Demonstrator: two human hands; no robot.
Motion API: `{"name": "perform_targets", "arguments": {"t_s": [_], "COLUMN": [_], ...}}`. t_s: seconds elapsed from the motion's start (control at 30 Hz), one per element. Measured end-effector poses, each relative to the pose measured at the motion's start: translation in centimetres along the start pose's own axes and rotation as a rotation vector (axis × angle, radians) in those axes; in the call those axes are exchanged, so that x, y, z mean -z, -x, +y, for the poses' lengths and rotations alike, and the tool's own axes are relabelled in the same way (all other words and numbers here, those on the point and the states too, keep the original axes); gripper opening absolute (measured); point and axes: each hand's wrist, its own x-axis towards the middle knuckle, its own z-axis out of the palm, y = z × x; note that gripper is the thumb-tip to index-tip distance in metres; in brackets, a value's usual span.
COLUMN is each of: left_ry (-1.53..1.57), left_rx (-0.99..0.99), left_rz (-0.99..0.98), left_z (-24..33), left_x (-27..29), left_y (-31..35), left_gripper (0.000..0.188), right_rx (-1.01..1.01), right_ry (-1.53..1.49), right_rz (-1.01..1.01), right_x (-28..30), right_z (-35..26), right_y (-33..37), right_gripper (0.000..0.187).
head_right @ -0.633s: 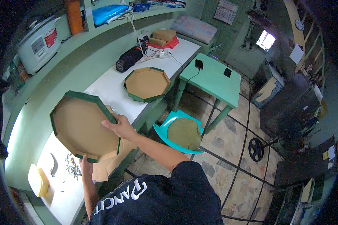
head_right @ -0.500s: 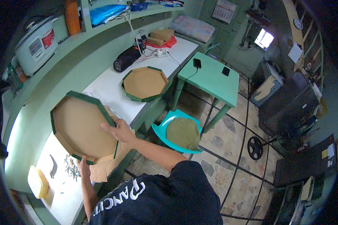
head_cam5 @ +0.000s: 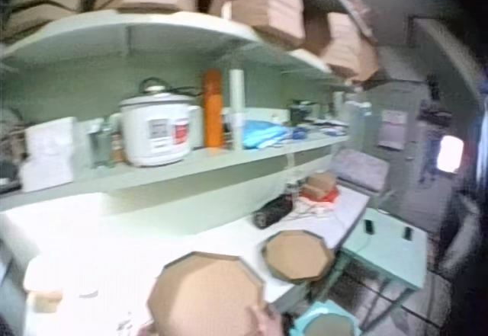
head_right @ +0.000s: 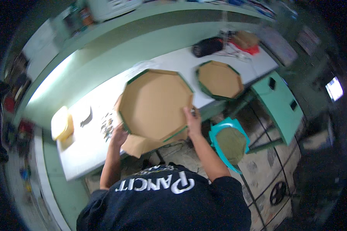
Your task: The person stacks green pancit boxes, then assembles octagonal cardboard boxes by folding and taping the edges on a white countertop. The person handles the boxes one at a time and places completed units aside.
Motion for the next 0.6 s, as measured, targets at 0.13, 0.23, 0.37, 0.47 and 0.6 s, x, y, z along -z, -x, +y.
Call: {"name": "perform_targets", "arguments": {"t_s": [0.13,0.23,0.37,0.47,0.6], "left_ry": [-0.081,-0.416,-0.965,-1.402,-1.688], "left_rx": [-0.027,-0.089,-0.337,-0.416,-0.514], "left_rz": [-0.032,0.141,0.400,0.681,0.818], "left_z": [0.8,1.1,2.9,5.9,7.3], "left_x": [-1.0,-1.1,2.2,6.6,8.8], "left_y": [-0.1,-0.3,-0.4,1.6,3.1], "left_gripper": [0.026,0.024,0.020,0.021,0.023], "right_rx": [-0.085,-0.076,0.000,0.155,0.212], "right_ry": [-0.013,-0.086,-0.157,-0.303,-0.262], "right_rz": [0.007,-0.044,0.199,0.498,0.725], "right_x": [0.9,1.2,3.0,6.3,10.0], "right_z": [2.2,3.5,2.8,-0.7,-4.6], "right_y": [-1.2,-1.2,-3.7,-9.0,-15.4], "right_gripper": [0.050,0.053,0.056,0.059,0.082]}}
